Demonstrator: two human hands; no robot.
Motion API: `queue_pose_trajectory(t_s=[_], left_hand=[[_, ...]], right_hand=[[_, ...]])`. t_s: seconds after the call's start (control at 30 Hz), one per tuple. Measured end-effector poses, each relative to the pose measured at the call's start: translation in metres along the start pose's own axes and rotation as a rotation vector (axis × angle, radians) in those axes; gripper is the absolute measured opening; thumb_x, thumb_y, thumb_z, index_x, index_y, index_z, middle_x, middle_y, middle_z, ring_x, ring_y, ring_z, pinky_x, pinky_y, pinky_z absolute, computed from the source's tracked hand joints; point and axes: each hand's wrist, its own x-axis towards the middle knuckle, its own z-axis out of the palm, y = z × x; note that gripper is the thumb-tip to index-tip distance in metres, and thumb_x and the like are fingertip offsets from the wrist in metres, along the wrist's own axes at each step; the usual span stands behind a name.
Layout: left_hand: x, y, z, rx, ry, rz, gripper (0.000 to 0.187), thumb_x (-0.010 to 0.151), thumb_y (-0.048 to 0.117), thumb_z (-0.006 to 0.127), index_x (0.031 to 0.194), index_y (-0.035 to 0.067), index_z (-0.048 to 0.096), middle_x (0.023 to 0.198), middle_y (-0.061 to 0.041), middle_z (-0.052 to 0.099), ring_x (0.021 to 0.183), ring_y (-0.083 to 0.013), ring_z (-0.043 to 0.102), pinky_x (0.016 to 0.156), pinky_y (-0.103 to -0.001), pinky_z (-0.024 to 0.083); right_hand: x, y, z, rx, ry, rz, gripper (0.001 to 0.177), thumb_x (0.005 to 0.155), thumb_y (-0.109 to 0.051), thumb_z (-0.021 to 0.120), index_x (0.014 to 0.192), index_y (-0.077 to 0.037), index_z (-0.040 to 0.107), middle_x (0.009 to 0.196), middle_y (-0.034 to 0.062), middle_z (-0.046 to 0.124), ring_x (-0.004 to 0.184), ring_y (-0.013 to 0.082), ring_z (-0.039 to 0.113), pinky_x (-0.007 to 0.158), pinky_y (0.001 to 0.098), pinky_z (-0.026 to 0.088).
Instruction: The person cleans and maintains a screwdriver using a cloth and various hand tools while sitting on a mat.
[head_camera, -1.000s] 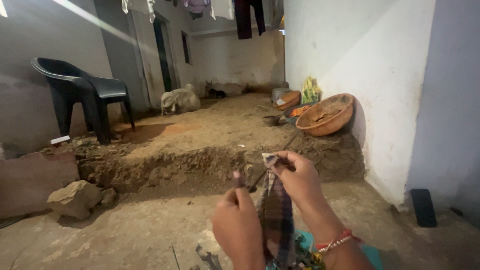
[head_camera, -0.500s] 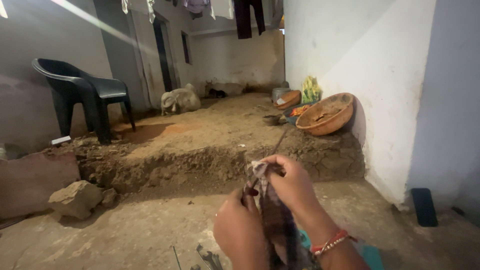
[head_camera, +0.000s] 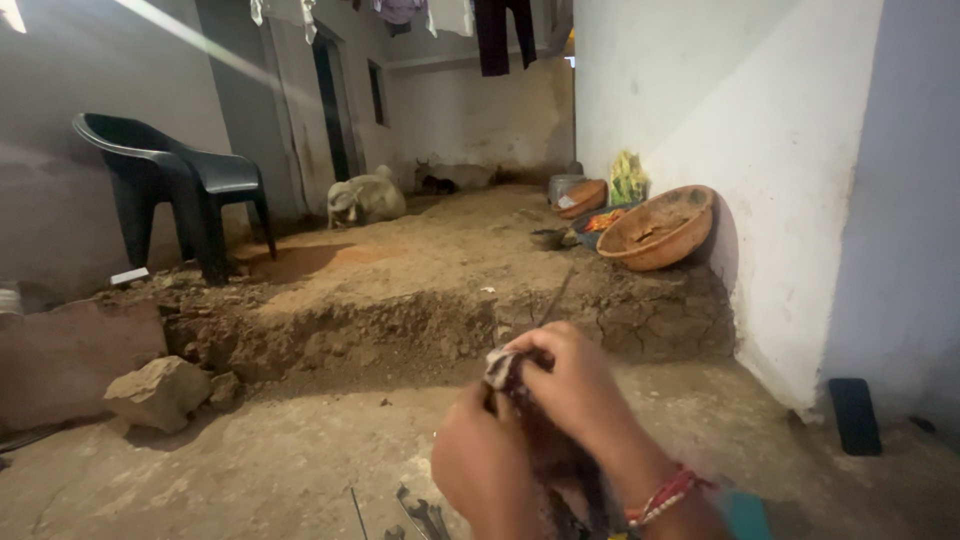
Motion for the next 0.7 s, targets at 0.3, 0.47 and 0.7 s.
queue_pose_trajectory(t_s=[0.3, 0.47, 0.7], left_hand=[[-0.001, 0.004, -0.004, -0.085, -0.020, 0.022, 0.026, 0.089, 0.035, 0.066, 0.106, 0.022, 0.079, 0.093, -0.010, 0.076, 0.086, -0.0319, 0.072, 0.075, -0.045, 0.055], [-0.007, 0.012, -0.006, -0.034, -0.003, 0.039, 0.027, 0.088, 0.035, 0.066, 0.108, 0.023, 0.080, 0.091, -0.011, 0.075, 0.084, -0.0346, 0.071, 0.073, -0.046, 0.054], [-0.004, 0.003, -0.001, -0.012, 0.075, 0.030, 0.027, 0.088, 0.040, 0.068, 0.100, 0.019, 0.080, 0.087, -0.016, 0.074, 0.081, -0.0385, 0.070, 0.071, -0.049, 0.054]], right_hand=[[0.009, 0.009, 0.002, 0.008, 0.164, 0.112, 0.018, 0.082, -0.013, 0.072, 0.098, -0.009, 0.078, 0.099, 0.0074, 0.072, 0.086, 0.0226, 0.071, 0.079, 0.0357, 0.056], [0.014, 0.023, -0.003, -0.020, 0.326, 0.082, 0.017, 0.085, -0.015, 0.074, 0.100, -0.008, 0.078, 0.095, 0.0103, 0.072, 0.082, 0.0251, 0.071, 0.077, 0.0363, 0.055], [0.003, 0.011, -0.003, 0.054, -0.080, 0.047, 0.022, 0.080, -0.013, 0.074, 0.101, -0.007, 0.080, 0.095, 0.0110, 0.077, 0.086, 0.0236, 0.076, 0.078, 0.0337, 0.058]])
